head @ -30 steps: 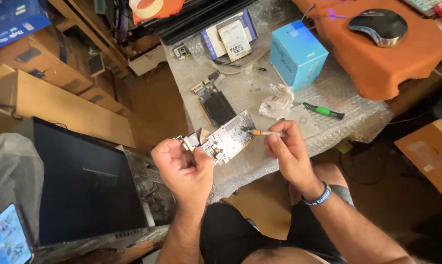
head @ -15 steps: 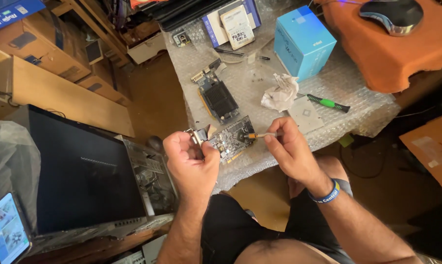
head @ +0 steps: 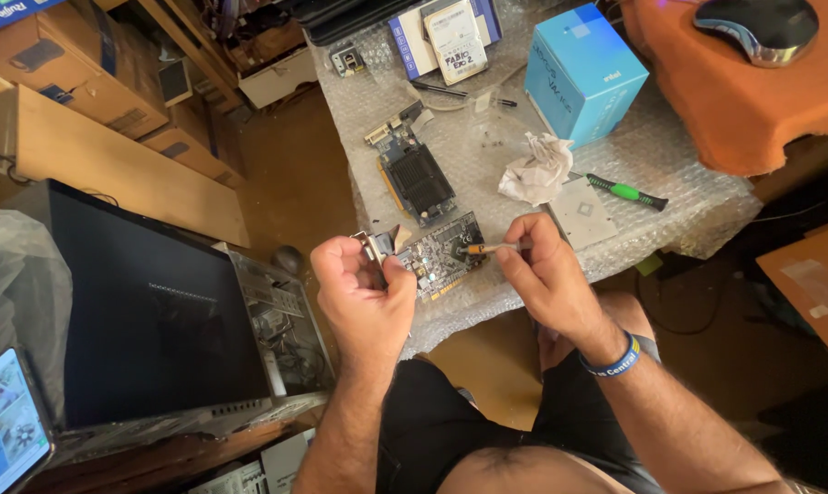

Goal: Cleaning a graphics card chip and reassembling the heatsink using thermal paste and a screwdriver

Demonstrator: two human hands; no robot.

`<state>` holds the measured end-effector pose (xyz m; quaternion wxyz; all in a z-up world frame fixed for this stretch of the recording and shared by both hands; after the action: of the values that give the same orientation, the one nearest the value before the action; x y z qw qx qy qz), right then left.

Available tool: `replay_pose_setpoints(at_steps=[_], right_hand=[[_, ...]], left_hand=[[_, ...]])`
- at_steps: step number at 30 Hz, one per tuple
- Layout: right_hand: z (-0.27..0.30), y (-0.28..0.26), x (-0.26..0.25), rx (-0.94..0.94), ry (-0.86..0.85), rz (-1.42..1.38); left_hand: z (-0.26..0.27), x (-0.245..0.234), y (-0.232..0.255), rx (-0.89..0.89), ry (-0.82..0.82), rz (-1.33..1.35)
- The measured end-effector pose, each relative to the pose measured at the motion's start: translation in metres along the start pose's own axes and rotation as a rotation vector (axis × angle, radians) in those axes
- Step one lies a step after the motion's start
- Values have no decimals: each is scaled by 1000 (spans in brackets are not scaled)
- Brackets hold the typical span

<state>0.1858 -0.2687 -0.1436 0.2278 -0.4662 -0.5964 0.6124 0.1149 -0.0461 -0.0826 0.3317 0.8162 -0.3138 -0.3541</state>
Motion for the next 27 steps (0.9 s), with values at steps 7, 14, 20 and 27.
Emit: replay_pose_setpoints(at_steps=[7, 14, 20, 27], right_hand=[[-1, 0, 1, 10, -4, 52], [-1, -3, 2, 19, 0, 65], [-1, -2, 1, 25, -3, 64], [-2, -5, 1, 43, 4, 63]], left_hand=[[0, 0, -2, -18, -2, -1], [0, 0, -1, -38, 7, 7], [0, 0, -2, -36, 5, 4], [-1, 0, 2, -25, 0, 2]])
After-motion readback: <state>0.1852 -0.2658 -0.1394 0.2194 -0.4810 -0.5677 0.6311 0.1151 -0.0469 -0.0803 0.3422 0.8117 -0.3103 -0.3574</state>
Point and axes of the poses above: each hand's wrist, its own z-axis away from the middle knuckle, its own x-axis out of the palm, y = z × x, the point moved 2 cm from there along -z, towards the middle knuckle, and after that the axes turned 14 degrees about -y, right-handed, at the moved point
